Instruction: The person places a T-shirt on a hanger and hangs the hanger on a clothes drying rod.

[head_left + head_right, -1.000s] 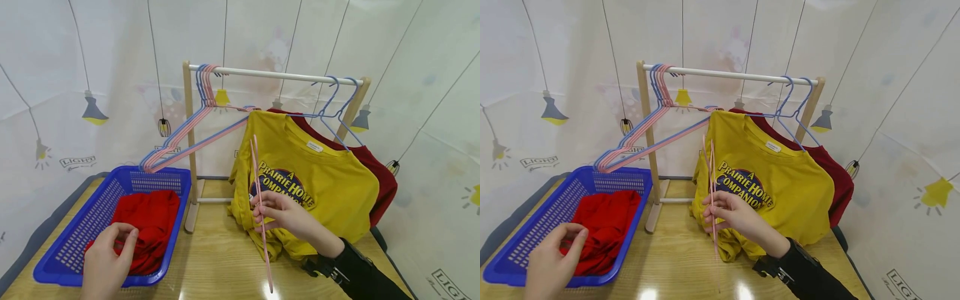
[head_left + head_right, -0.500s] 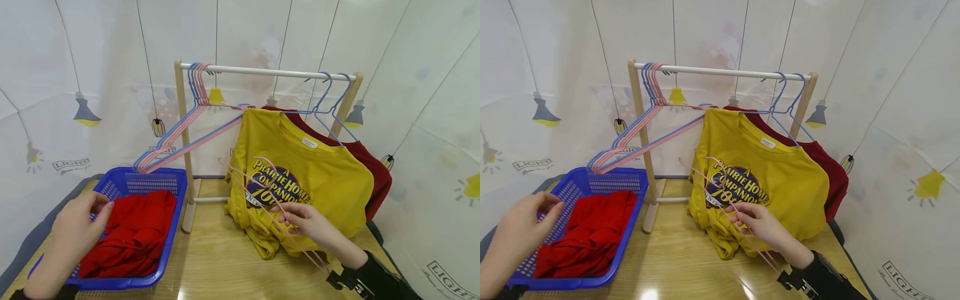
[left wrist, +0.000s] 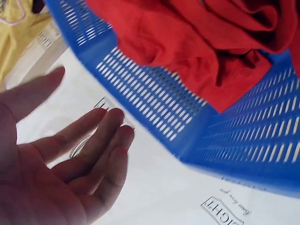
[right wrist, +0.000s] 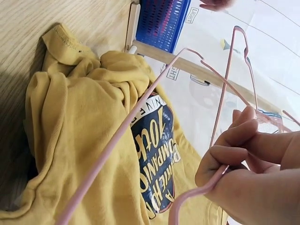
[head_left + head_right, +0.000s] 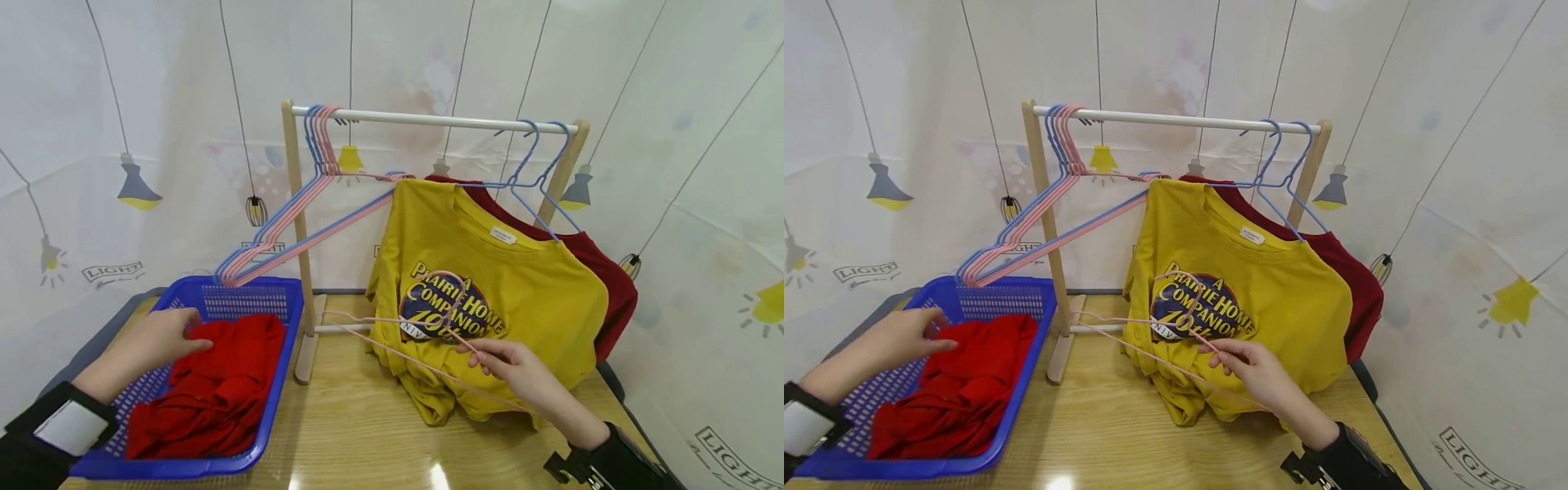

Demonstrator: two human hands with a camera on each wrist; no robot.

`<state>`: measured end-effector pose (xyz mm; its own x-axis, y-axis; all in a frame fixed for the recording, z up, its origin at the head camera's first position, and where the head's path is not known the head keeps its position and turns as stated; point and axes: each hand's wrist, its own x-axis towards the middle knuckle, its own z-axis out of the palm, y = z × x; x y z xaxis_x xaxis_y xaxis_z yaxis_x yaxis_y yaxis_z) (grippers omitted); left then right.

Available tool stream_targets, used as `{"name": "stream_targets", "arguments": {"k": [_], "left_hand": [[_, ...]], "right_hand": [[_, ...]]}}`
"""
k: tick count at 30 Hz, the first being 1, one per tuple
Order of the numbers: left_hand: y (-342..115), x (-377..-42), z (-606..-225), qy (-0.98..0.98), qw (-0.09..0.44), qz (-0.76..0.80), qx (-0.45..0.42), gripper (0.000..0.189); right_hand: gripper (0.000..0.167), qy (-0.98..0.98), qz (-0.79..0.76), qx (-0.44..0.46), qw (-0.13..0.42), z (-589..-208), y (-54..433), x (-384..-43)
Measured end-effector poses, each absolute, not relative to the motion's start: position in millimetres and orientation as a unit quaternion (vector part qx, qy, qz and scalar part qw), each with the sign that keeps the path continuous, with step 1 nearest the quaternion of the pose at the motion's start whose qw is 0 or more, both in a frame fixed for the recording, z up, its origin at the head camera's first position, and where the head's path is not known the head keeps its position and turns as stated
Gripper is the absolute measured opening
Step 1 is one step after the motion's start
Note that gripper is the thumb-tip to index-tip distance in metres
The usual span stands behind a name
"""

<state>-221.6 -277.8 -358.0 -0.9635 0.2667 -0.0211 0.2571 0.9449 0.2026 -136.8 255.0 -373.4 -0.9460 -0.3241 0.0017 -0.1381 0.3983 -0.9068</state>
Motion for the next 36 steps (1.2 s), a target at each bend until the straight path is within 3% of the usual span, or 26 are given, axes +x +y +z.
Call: {"name": "stream_targets", "arguments": {"k": [5,9,15,21,27,31,36], "left_hand": [[-269,-234,-378,0.974,0.117,0.072,0.180,0.091],[-258,-237,-394,0.961,0.180,0.054,0.205,0.107],[-241,-233,-411,0.946,0.242,0.044,0.210,0.113],[-236,-231,-410,0.943,0.258,0.056,0.202,0.106],[-239,-221,-411,0.933,0.296,0.044,0.200,0.126],[-241,-218,-415,0.938,0.268,0.067,0.209,0.115],[-246,-221,-418,0.951,0.173,0.059,0.248,0.073]], "right_hand": [[0.037,0.830,-0.538,-0.120,0.083,-374,261,-135],[0.036,0.833,-0.537,-0.113,0.070,-371,266,-131],[0.035,0.836,-0.532,-0.118,0.063,-368,270,-123],[0.037,0.833,-0.537,-0.117,0.062,-369,271,-118],[0.038,0.824,-0.553,-0.115,0.050,-373,273,-115],[0.038,0.820,-0.557,-0.124,0.039,-376,275,-115],[0.038,0.823,-0.553,-0.128,0.030,-378,275,-116]]}}
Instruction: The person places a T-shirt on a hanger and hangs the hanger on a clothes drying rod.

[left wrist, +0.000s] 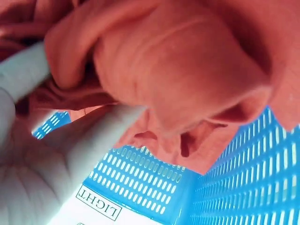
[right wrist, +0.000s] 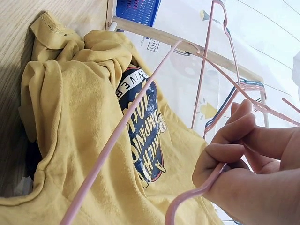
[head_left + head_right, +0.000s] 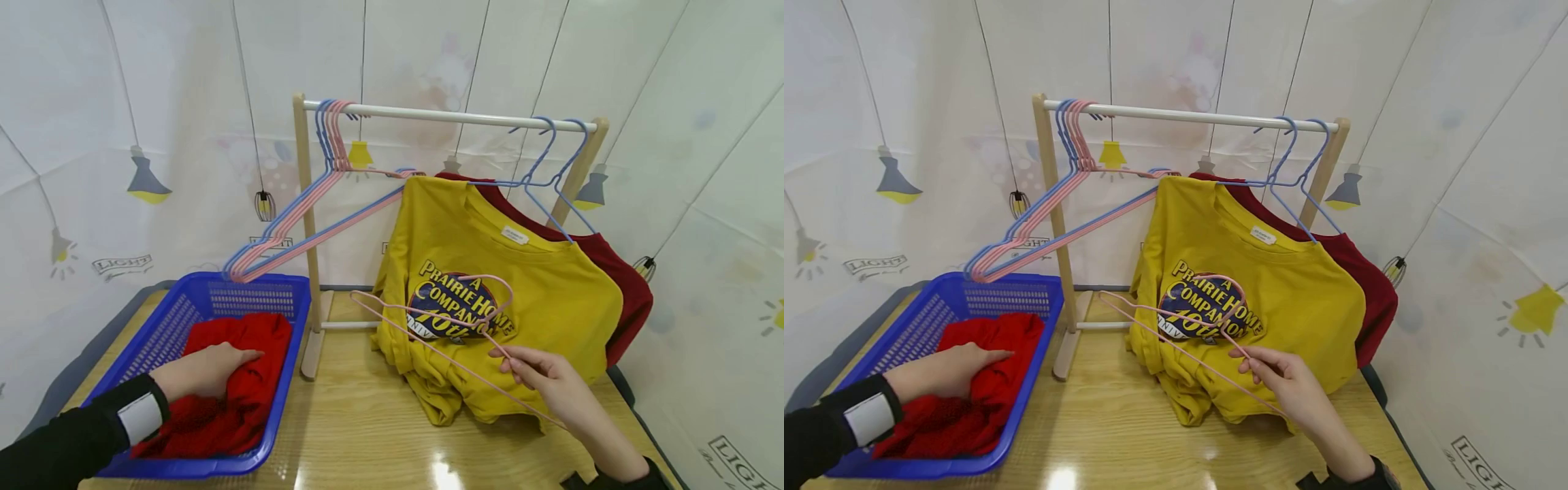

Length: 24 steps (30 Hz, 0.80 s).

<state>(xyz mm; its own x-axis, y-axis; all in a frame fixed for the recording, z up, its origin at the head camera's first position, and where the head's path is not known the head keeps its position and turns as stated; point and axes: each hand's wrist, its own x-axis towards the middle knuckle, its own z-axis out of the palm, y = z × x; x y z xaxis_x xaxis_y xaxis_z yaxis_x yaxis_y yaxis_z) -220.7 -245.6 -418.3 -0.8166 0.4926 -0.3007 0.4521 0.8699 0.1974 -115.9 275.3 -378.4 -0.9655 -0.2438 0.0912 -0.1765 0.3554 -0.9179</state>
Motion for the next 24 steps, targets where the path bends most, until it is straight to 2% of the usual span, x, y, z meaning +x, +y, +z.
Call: {"name": "stream_targets", "arguments": {"k": [3,7,15,21,24], "left_hand": [[-246,-223,-421,0.954,0.119,0.050,0.272,0.051],[-244,-223,-423,0.956,0.078,0.063,0.275,0.029],[-247,-219,-425,0.968,0.025,0.086,0.234,0.027],[-251,-212,-400,0.975,-0.041,0.117,0.184,0.042],[-249,-203,-383,0.974,-0.080,0.133,0.165,0.041]], "right_hand": [[0.037,0.823,-0.553,-0.124,0.025,-379,276,-115],[0.037,0.823,-0.554,-0.123,0.022,-379,276,-113],[0.039,0.828,-0.553,-0.085,0.033,-380,280,-111],[0.039,0.832,-0.549,-0.070,0.029,-379,282,-110],[0.039,0.831,-0.552,-0.068,0.028,-379,283,-109]]}}
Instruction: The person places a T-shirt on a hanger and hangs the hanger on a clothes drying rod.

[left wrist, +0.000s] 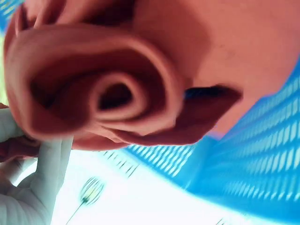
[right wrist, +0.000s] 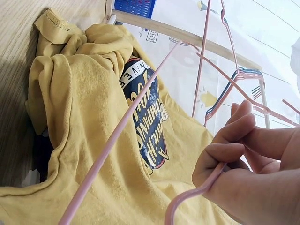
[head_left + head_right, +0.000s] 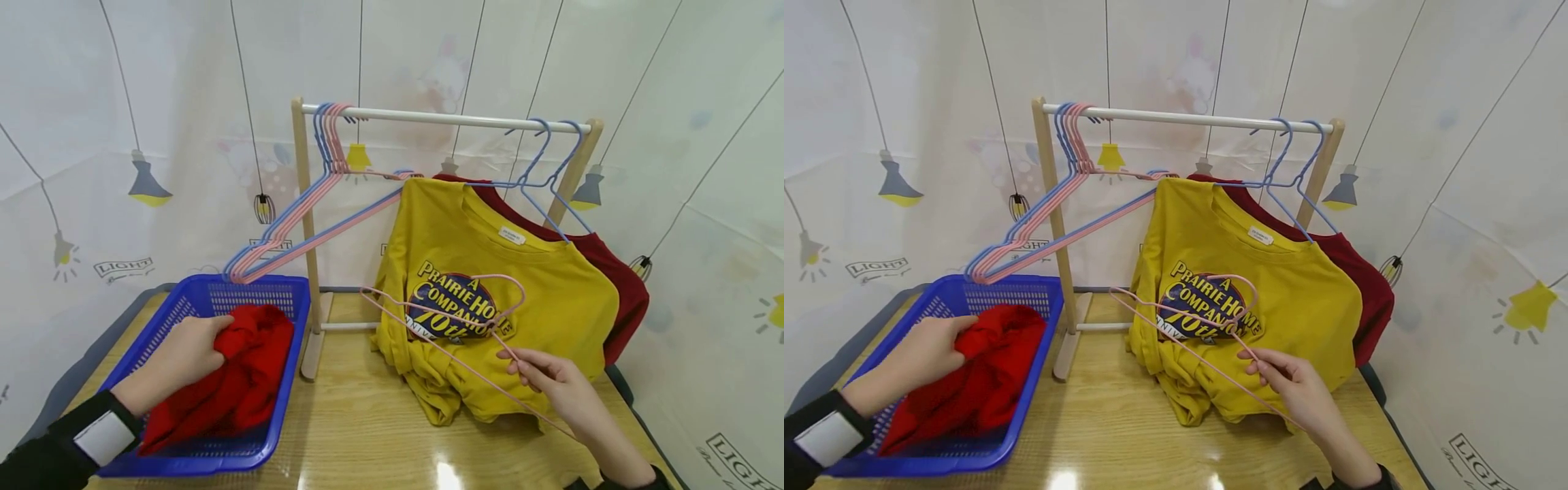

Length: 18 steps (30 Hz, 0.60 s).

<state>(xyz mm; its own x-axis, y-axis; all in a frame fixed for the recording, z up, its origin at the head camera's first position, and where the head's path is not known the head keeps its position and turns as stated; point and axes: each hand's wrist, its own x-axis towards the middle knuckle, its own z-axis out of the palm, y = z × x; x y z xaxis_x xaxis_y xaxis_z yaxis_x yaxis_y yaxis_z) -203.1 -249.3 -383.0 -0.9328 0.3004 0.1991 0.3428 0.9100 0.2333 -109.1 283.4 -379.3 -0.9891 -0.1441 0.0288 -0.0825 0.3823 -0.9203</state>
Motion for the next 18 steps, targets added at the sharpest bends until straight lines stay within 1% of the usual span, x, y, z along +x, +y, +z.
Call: {"name": "stream_targets", "arguments": {"k": [3,5,8,10,12,14,18], "left_hand": [[-247,-192,-366,-0.968,0.121,-0.149,-0.159,0.025],[-245,-186,-355,-0.963,0.148,-0.161,-0.159,0.017],[-243,-178,-340,-0.954,0.186,-0.174,-0.156,0.016],[-242,-174,-331,-0.951,0.193,-0.188,-0.150,0.015],[-241,-169,-324,-0.953,0.183,-0.200,-0.137,0.015],[-240,-163,-320,-0.954,0.159,-0.226,-0.118,0.014],[-241,-153,-311,-0.944,0.118,-0.299,-0.072,0.024]], "right_hand": [[0.040,0.829,-0.555,-0.058,0.032,-380,284,-109],[0.041,0.827,-0.558,-0.052,0.034,-380,285,-110],[0.041,0.824,-0.564,-0.051,0.033,-380,287,-110],[0.041,0.823,-0.565,-0.054,0.031,-381,287,-110],[0.042,0.823,-0.565,-0.054,0.028,-381,288,-110],[0.042,0.824,-0.563,-0.052,0.027,-381,288,-110],[0.042,0.825,-0.562,-0.048,0.027,-380,289,-110]]}}
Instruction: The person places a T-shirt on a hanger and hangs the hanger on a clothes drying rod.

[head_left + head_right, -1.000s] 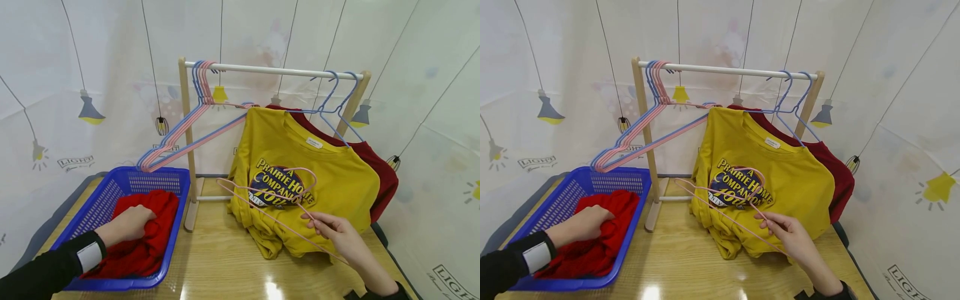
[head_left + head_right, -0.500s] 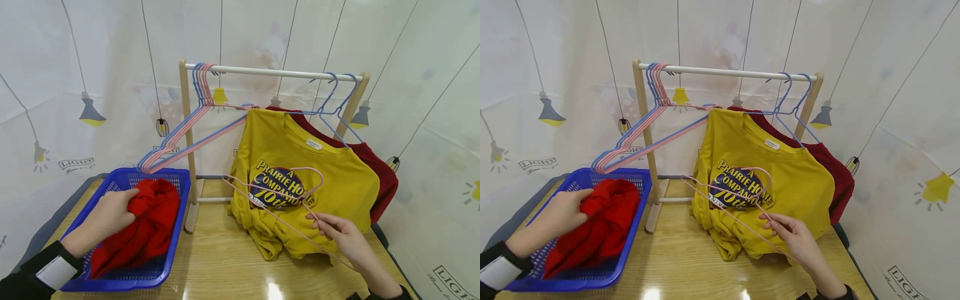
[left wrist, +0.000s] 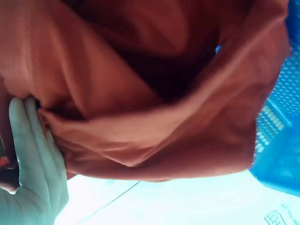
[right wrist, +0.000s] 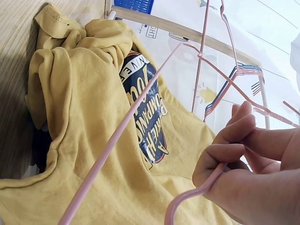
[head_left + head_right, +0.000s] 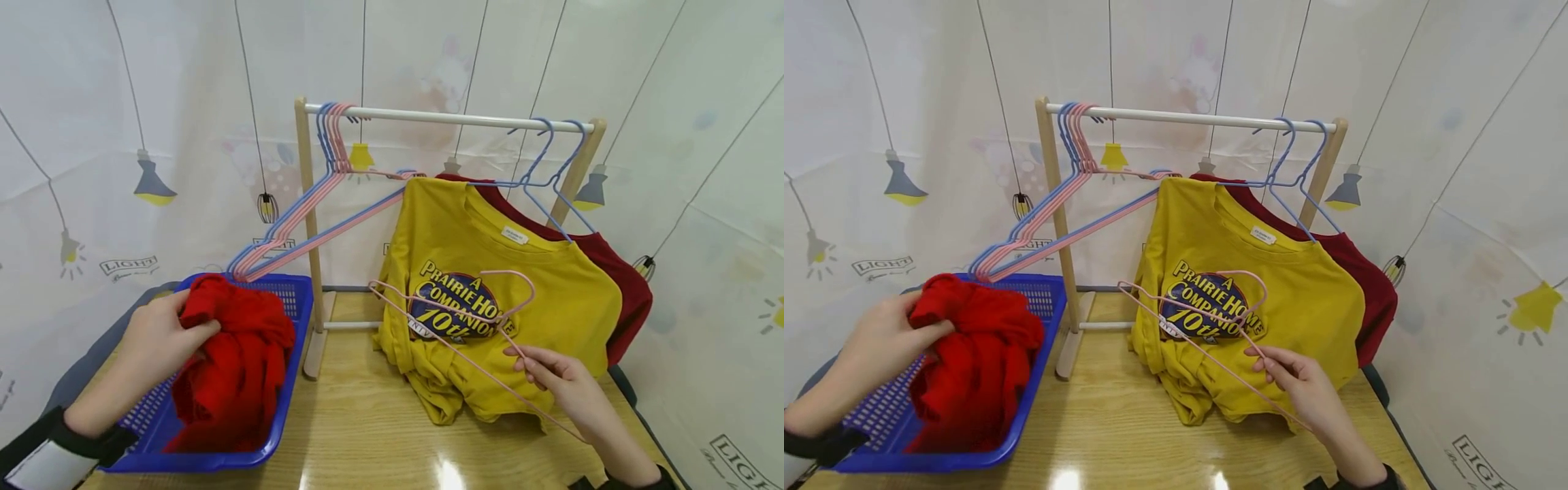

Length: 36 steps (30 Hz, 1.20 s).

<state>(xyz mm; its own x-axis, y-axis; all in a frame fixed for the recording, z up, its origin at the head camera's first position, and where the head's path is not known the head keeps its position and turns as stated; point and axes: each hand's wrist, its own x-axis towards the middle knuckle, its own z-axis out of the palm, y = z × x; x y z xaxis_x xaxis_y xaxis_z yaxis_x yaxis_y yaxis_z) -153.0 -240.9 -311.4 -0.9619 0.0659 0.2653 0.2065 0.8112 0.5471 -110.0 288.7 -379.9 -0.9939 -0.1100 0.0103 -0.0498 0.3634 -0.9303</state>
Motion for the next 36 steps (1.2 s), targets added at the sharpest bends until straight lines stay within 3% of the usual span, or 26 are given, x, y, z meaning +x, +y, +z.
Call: {"name": "stream_targets", "arguments": {"k": [3,7,12,17,22,28,36], "left_hand": [[-245,-149,-305,-0.908,0.084,-0.408,-0.047,0.029],[-250,-144,-299,-0.790,0.024,-0.611,-0.039,0.011],[-228,-137,-296,-0.634,-0.018,-0.771,-0.051,0.017],[-176,-128,-287,-0.593,-0.045,-0.803,-0.041,0.017],[-113,-113,-287,-0.601,-0.071,-0.796,-0.015,0.033],[-52,-113,-311,-0.571,-0.081,-0.817,-0.002,0.039],[-9,-127,-356,-0.534,-0.100,-0.840,0.000,0.042]], "right_hand": [[0.042,0.827,-0.560,-0.055,0.024,-378,289,-110],[0.042,0.828,-0.557,-0.062,0.013,-377,290,-108],[0.043,0.830,-0.555,-0.053,-0.002,-375,294,-106],[0.040,0.822,-0.564,-0.066,-0.029,-371,304,-104],[0.031,0.791,-0.602,-0.102,-0.044,-367,313,-102],[0.034,0.784,-0.608,-0.112,-0.057,-368,318,-98],[0.032,0.789,-0.604,-0.098,-0.053,-371,326,-95]]}}
